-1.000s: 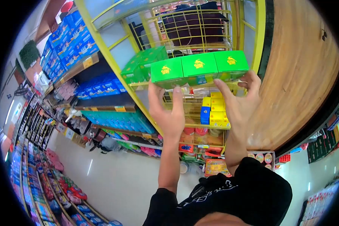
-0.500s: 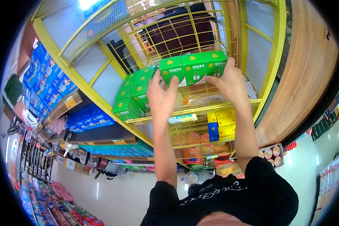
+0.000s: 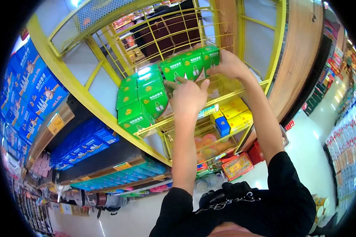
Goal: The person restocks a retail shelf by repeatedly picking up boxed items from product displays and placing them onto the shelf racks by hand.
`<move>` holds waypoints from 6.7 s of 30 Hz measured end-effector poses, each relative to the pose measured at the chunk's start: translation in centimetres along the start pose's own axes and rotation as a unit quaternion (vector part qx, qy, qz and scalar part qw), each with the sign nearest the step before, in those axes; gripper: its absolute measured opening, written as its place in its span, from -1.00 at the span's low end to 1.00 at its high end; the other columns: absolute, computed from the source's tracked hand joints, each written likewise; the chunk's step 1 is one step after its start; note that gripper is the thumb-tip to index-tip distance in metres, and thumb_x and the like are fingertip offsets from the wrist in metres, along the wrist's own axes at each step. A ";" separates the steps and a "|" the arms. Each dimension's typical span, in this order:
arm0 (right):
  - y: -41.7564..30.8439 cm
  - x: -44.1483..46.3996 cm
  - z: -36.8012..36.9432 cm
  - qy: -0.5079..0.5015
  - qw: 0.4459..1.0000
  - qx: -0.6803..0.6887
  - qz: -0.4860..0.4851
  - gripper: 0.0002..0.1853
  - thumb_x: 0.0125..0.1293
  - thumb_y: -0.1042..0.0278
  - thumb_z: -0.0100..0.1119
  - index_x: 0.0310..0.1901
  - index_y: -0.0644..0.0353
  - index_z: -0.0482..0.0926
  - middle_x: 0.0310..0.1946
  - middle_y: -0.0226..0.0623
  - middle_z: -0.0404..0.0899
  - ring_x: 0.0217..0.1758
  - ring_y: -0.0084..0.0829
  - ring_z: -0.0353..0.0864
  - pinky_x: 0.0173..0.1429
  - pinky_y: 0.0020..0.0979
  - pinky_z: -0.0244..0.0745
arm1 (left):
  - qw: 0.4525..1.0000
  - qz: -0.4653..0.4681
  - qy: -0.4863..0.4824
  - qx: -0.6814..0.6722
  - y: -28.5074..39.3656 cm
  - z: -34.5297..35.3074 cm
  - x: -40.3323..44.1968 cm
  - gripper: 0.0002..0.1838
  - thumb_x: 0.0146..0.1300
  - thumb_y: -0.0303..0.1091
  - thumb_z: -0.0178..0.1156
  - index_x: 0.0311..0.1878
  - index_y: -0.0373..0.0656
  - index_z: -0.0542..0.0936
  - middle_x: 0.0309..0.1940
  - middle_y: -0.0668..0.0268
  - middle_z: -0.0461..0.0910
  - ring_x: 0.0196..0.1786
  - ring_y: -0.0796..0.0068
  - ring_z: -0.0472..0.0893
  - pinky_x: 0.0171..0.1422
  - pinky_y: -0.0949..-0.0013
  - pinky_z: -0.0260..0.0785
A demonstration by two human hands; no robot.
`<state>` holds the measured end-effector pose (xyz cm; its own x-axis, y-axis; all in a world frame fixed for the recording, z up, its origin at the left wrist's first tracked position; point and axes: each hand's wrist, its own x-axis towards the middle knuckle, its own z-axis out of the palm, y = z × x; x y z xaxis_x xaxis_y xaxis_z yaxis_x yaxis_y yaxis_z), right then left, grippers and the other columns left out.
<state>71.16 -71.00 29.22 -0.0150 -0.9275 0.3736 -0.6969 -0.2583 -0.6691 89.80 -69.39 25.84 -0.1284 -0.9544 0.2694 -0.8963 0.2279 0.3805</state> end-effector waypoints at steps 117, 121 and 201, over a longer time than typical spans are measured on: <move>108.9 -53.3 -101.8 0.004 0.880 -0.107 0.463 -0.25 0.35 -0.15 0.26 0.32 0.33 0.37 0.14 0.12 0.57 0.22 0.14 0.55 0.29 -0.06 0.47 | 0.537 0.582 -0.611 0.018 138.3 92.8 -6.9 -0.17 0.36 0.26 0.18 0.37 -0.35 0.46 0.31 -0.10 0.53 0.38 -0.04 0.48 0.47 0.08 0.31; 115.0 -52.5 -108.3 -0.042 0.871 -0.044 0.488 -0.22 0.36 -0.17 0.25 0.37 0.32 0.34 0.17 0.14 0.56 0.26 0.13 0.53 0.32 -0.07 0.45 | 0.666 0.436 -0.602 0.060 144.4 101.2 -1.1 -0.18 0.32 0.22 0.23 0.37 -0.33 0.47 0.29 -0.15 0.52 0.35 -0.08 0.51 0.43 0.04 0.35; 213.5 -10.8 -167.3 -0.261 0.927 0.218 0.159 -0.47 0.28 0.33 0.39 0.23 0.39 0.53 -0.01 -0.11 0.73 0.03 -0.39 0.72 0.13 -0.34 0.60 | 0.864 -0.349 0.098 -0.350 229.1 146.2 16.0 -0.48 0.34 -0.26 0.36 0.23 -0.35 0.47 0.00 0.02 0.69 0.02 0.23 0.71 0.09 0.23 0.56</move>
<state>-197.40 -70.94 -10.20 0.2588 -0.9503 -0.1728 -0.3598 0.0712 -0.9303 -179.65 -60.65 -12.05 0.4755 -0.8710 -0.1236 -0.2407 -0.2640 0.9340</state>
